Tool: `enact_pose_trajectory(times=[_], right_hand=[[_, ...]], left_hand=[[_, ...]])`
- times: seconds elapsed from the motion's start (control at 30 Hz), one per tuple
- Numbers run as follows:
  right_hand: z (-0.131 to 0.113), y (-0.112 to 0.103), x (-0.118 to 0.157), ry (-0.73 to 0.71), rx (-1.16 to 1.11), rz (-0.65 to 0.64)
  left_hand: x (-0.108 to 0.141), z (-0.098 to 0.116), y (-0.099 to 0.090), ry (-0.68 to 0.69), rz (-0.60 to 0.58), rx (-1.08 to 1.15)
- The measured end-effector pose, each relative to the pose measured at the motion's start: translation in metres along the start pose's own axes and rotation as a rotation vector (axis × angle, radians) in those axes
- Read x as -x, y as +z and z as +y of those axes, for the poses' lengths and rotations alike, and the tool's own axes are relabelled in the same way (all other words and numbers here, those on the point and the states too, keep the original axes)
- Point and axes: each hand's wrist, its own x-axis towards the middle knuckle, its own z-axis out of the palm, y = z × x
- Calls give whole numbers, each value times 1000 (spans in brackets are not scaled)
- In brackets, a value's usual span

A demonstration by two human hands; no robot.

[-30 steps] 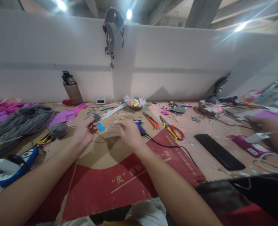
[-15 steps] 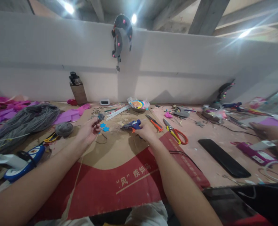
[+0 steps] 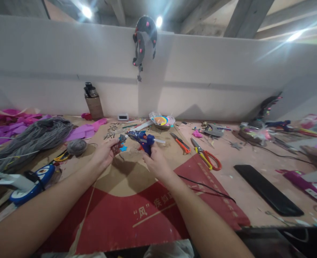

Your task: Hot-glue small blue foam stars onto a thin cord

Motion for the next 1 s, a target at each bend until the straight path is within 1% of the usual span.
enact_pose_trajectory(times=[0.1, 0.23, 0.4, 0.57, 0.8, 1.0], right_hand=[[2, 3, 2, -41, 9, -44], [3, 6, 4, -58, 62, -94], [2, 3, 2, -74, 63, -62], [2, -1, 1, -41, 62, -48], [1, 5, 5, -61, 136, -96], [3, 6, 4, -33, 150, -122]], left_hand=[[0, -2, 0, -6, -4, -17], [-1, -4, 1, -1, 0, -16], [0, -5, 3, 7, -31, 5], [2, -4, 6, -4, -19, 25], [5, -2, 10, 11, -18, 68], [5, -3, 10, 12, -31, 65]])
